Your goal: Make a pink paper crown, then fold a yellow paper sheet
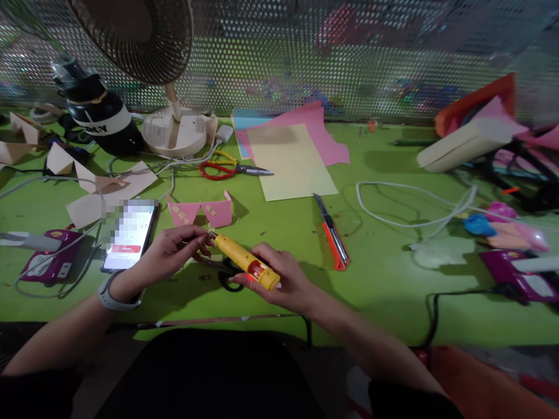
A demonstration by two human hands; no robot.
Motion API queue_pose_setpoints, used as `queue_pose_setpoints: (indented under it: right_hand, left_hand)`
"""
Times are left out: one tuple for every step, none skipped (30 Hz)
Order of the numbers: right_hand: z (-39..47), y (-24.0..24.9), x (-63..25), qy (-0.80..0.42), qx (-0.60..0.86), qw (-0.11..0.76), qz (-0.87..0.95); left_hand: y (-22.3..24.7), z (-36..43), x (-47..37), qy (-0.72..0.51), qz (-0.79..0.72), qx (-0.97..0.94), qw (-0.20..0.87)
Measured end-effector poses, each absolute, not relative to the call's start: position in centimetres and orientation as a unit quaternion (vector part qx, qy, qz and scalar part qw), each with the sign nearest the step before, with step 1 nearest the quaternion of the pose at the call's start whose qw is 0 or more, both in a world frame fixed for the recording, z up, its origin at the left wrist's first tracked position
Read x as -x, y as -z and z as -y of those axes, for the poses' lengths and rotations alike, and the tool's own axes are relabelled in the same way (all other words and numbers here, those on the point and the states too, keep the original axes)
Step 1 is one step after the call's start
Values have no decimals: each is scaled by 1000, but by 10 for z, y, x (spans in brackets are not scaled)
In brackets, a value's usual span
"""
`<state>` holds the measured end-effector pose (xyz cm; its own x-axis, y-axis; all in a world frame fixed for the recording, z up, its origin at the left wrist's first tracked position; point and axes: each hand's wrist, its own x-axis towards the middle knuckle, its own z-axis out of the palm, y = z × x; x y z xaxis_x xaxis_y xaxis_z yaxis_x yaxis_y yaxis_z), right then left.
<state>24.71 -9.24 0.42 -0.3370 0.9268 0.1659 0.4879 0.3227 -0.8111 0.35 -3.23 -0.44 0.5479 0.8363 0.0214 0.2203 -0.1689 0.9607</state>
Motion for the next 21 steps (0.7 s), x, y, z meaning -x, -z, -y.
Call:
queue_pose_setpoints:
  right_hand:
    - [92,-4,-247,-335,472,328,747]
    - [93,-4,-247,-333,470,329,748]
    - [93,-3,-247,-331,467,331,750]
    - [93,-3,-247,-328,465,332,752]
    - [93,-3,-247,-327,465,332,753]
    - [93,-3,-247,-327,466,331,753]
    - [93,-3,-247,-327,467,330,752]
    - [93,-3,-247,-326,469,330,752]
    - [93,-4,-247,-325,471,330,751]
    - [93,-4,-247,-323,473,330,751]
    - [93,-4,-247,-320,474,330,751]
    - [93,-4,-247,-316,475,331,752]
    - [93,-4,-247,-314,476,330,753]
    - [93,-3,-247,-313,477,327,754]
    - [93,-3,-247,-312,477,326,754]
    - [93,-3,-247,-311,477,327,755]
    - [93,-3,-247,-310,475,329,755]
    - [93,-2,-247,-311,473,331,755]
    - [93,-2,-247,-312,472,333,754]
    - [93,-2,-247,-314,471,335,753]
    - [93,-2,-247,-318,471,335,752]
  left_hand:
    - [4,32,-3,-292,-375,-709,521]
    - [4,32,-3,-291,-375,-710,520]
    - [4,32,-4,-291,-375,-709,521]
    - [4,32,-4,-290,-374,-708,524]
    - [4,32,-4,-290,-373,-706,528]
    - [4,32,-4,-290,-373,-705,529]
    - [4,32,-4,-290,-372,-706,529]
    - [4,32,-4,-290,-371,-707,527]
    - [4,32,-4,-290,-370,-709,525]
    - [5,32,-4,-291,-368,-712,522]
    - [5,32,-3,-291,-368,-715,518]
    - [5,32,-3,-292,-368,-717,514]
    - [5,32,-3,-293,-368,-719,512]
    - [5,32,-3,-293,-369,-720,510]
    - [5,32,-3,-293,-368,-720,510]
    - [4,32,-3,-292,-368,-720,511]
    - [4,32,-3,-290,-367,-721,511]
    - [4,32,-3,-290,-367,-721,512]
    - [4,32,-3,-289,-367,-721,511]
    - [4,32,-3,-289,-368,-722,509]
    - [3,32,-4,-288,-370,-723,508]
